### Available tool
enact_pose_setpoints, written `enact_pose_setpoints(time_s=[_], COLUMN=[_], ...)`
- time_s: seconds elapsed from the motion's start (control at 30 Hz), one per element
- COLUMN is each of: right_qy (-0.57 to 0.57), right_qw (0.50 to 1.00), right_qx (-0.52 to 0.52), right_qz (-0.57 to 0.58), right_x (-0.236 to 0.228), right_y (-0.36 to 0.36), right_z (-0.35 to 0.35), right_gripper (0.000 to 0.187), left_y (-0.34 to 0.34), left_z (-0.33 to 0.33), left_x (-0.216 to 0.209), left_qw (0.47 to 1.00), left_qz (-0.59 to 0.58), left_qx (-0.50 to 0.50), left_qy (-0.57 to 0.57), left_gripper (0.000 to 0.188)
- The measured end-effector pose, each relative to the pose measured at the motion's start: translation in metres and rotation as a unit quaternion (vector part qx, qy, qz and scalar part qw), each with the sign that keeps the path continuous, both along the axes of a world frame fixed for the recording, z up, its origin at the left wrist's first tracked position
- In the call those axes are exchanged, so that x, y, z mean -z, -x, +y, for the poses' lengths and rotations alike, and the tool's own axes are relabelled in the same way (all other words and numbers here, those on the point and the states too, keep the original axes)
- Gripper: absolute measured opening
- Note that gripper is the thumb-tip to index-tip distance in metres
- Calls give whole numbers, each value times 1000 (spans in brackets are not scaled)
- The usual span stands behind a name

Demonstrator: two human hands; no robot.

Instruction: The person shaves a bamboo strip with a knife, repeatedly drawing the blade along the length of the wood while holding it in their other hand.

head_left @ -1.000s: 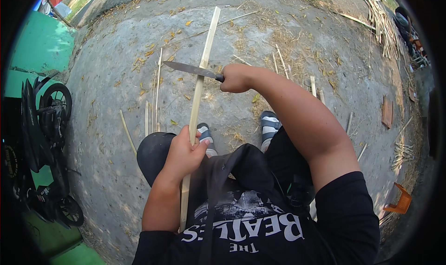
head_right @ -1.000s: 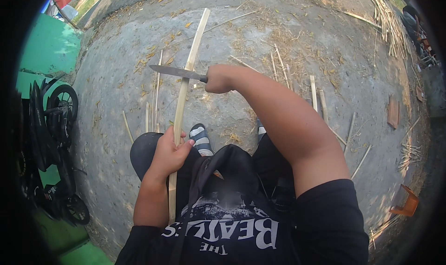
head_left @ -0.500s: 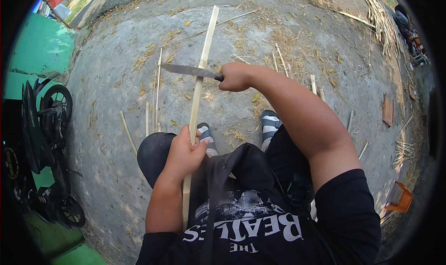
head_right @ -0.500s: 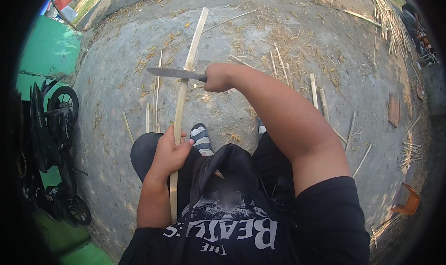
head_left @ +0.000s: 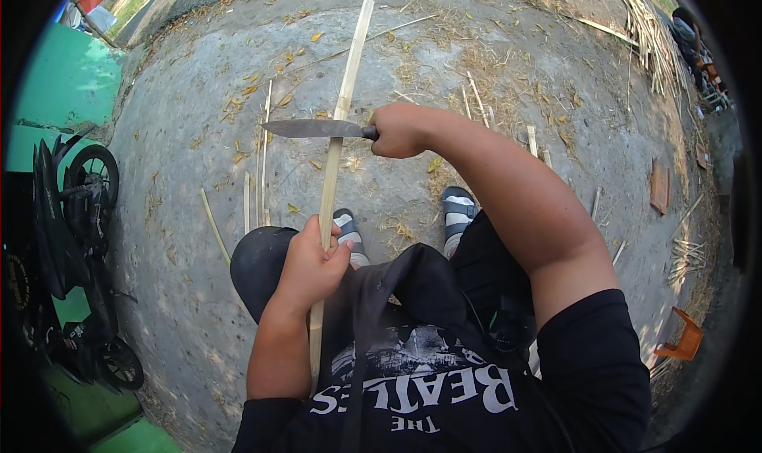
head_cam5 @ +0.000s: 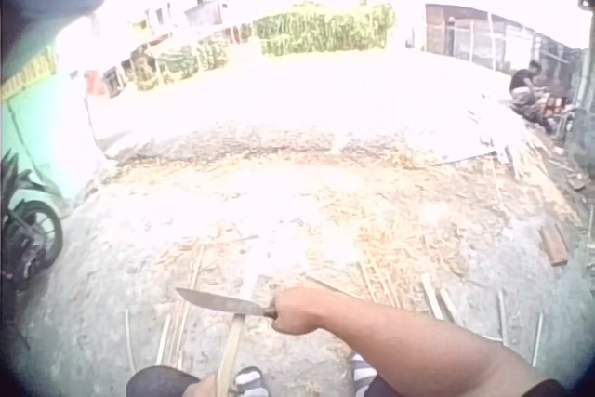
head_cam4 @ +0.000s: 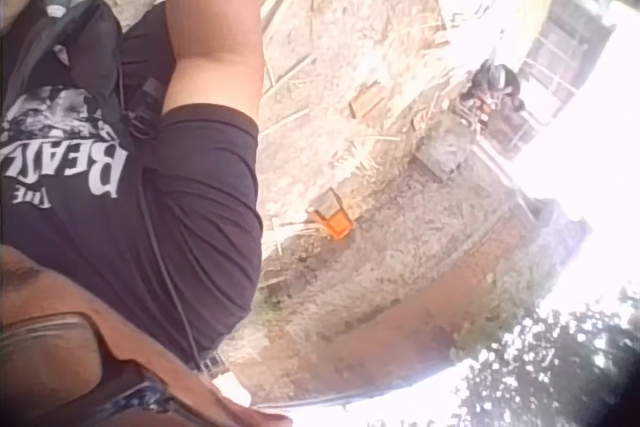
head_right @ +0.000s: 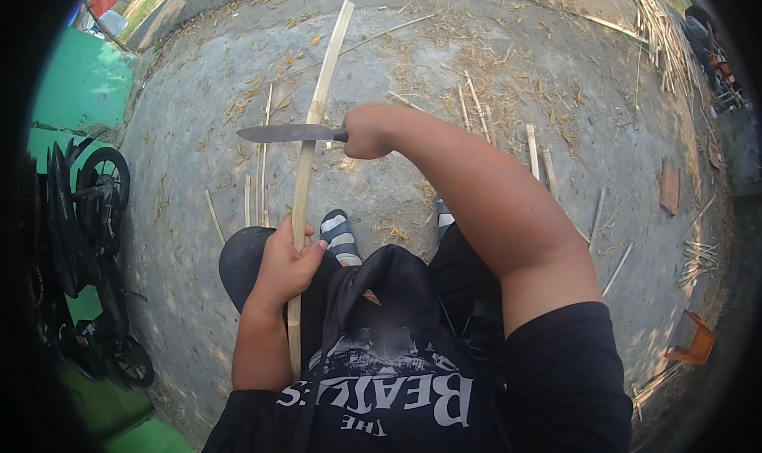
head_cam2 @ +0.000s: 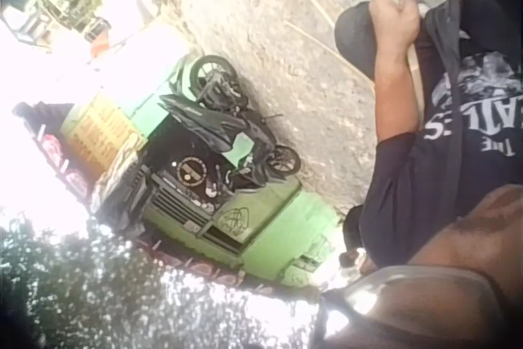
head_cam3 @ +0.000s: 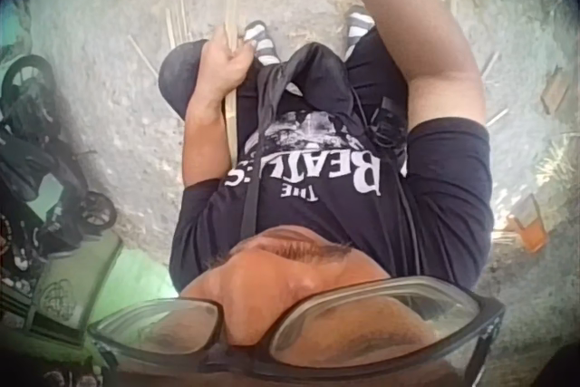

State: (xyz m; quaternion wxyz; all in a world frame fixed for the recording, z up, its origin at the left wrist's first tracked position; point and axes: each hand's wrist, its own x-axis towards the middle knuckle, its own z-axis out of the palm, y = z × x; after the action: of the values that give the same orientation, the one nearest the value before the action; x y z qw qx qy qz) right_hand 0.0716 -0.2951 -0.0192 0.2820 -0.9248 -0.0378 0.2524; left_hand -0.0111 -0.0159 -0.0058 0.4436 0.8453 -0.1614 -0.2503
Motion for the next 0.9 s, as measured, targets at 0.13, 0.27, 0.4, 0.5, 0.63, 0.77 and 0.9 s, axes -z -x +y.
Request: enact_pose_setpoints(time_s=[0.13, 0.27, 0.4, 0.5, 0.63, 0.77, 0.9], right_qy=[17, 35, -4, 20, 48, 9, 19], right_qw=[999, 999, 1000, 999, 999, 998, 998], right_qx=[-18, 14, 4, -42, 12, 60, -20], right_qz=[-34, -9, -19, -21, -4, -6, -52], right_x=[10, 22, -12, -30, 11, 0, -10], right_y=[-3, -4, 6, 13, 0, -5, 12], right_z=[-16, -38, 3, 17, -33, -15, 5], right_gripper=[32, 26, 26, 33, 32, 32, 26], left_y=[2, 2, 3, 4, 5, 0, 3], left_z=[-5, -5, -4, -4, -4, -3, -1], left_x=[-7, -5, -5, -8, 1, -1, -2], left_qw=[999, 1000, 1000, 999, 997, 1000, 1000], left_qz=[27, 25, 20, 35, 9, 20, 12], left_qx=[-1, 14, -4, -8, 62, 22, 9], left_qy=[19, 5, 14, 30, -44, 7, 20], left_gripper=[26, 25, 24, 24, 25, 24, 24])
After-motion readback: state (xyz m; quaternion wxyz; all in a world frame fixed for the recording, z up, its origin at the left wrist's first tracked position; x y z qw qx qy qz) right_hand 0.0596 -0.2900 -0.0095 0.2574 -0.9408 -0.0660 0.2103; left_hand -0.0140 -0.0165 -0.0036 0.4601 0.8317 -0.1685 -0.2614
